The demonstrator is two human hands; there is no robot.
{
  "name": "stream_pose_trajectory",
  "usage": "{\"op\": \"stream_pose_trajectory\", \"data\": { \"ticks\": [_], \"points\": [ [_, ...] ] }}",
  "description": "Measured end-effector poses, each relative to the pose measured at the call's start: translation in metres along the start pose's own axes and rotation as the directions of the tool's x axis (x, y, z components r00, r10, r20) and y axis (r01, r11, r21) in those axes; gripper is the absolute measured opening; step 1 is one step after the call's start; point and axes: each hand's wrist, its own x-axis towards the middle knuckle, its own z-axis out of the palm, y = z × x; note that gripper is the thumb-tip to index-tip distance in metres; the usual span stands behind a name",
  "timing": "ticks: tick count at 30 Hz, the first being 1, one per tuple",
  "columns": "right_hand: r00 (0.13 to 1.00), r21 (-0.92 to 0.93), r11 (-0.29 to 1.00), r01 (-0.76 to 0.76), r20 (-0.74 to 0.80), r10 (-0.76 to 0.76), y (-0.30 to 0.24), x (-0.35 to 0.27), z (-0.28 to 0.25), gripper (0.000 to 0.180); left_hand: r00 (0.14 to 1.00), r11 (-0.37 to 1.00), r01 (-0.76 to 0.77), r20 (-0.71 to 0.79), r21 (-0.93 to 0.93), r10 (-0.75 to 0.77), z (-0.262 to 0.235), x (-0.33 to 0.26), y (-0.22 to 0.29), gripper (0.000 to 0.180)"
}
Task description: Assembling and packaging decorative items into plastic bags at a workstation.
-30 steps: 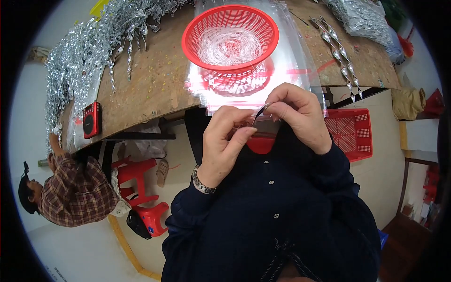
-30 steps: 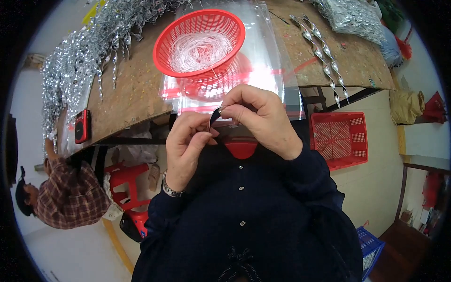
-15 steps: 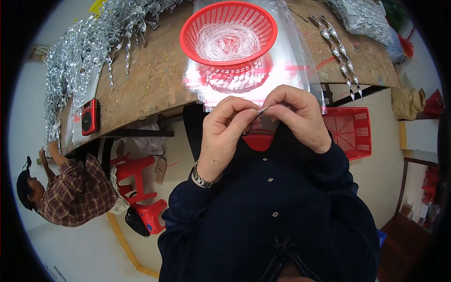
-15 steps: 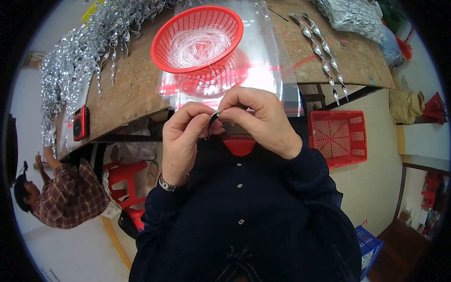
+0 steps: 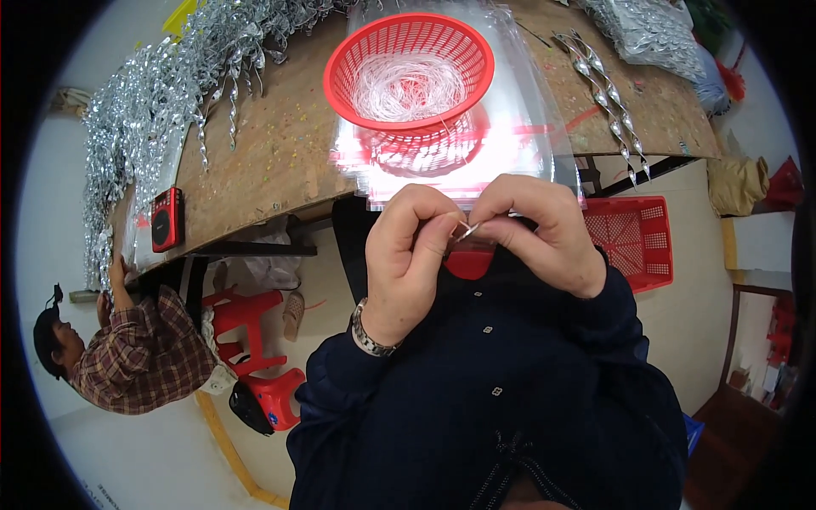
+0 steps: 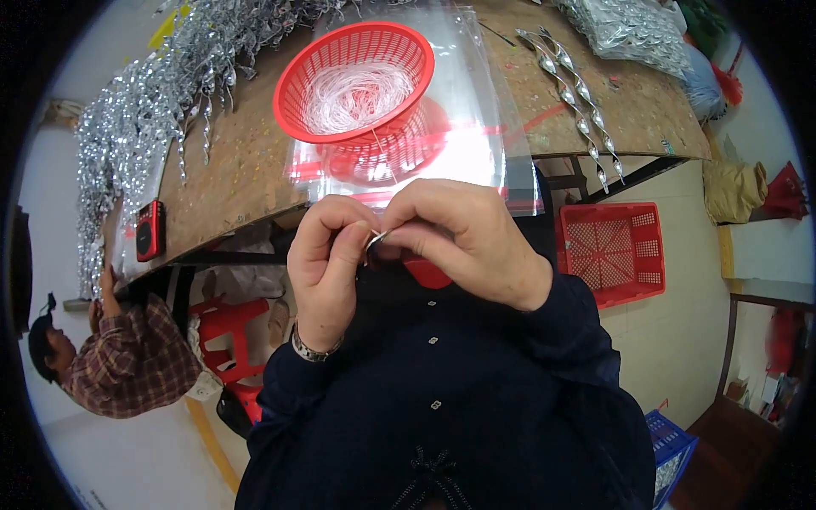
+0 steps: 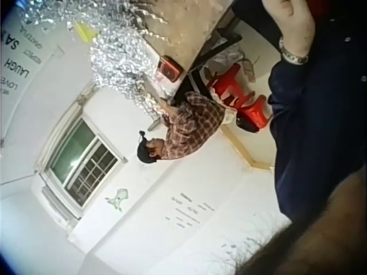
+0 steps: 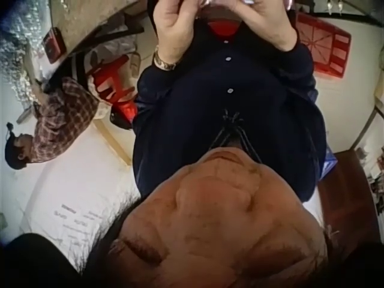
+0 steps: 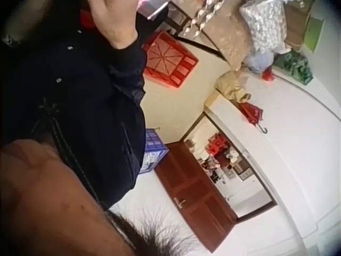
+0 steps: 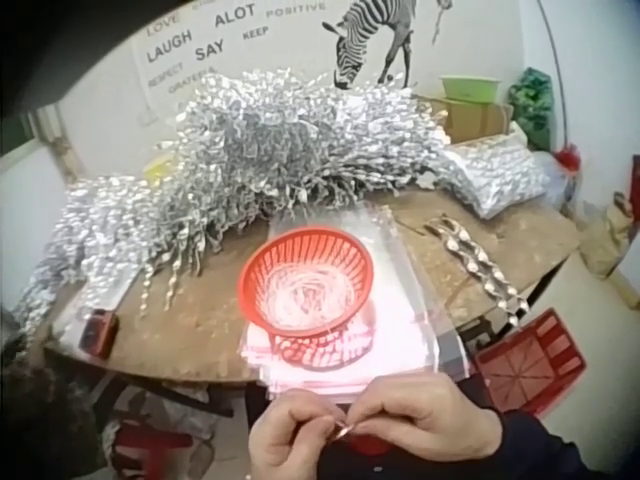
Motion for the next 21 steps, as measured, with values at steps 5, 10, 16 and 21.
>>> {"op": "stream_pose_trajectory", "data": {
  "ticks": [5, 10, 16, 21],
  "points": [
    [0.975, -0.158, 0.964, 0.214, 0.098, -0.2, -0.014, 0.0, -0.002, 0.012, 1.0, 1.0, -0.013, -0.023, 0.002, 0.013, 0.001, -0.008, 0.016, 0.005],
    [0.943, -0.239, 0.914, 0.327, 0.147, -0.299, -0.027, 0.011, -0.009, 0.015, 0.948, 0.938, -0.319, 0.061, 0.137, 0.313, -0.013, -0.004, 0.039, 0.01],
    [0.939, -0.439, 0.832, 0.339, 0.102, -0.329, -0.02, 0.035, -0.026, 0.012, 0.846, 0.786, -0.524, 0.094, 0.328, 0.525, -0.033, 0.013, 0.08, 0.01],
    [0.964, -0.337, 0.906, 0.255, 0.022, -0.264, -0.028, 0.023, -0.041, 0.009, 0.781, 0.632, -0.612, 0.234, 0.475, 0.579, -0.07, 0.039, 0.082, 0.009]
  ]
}}
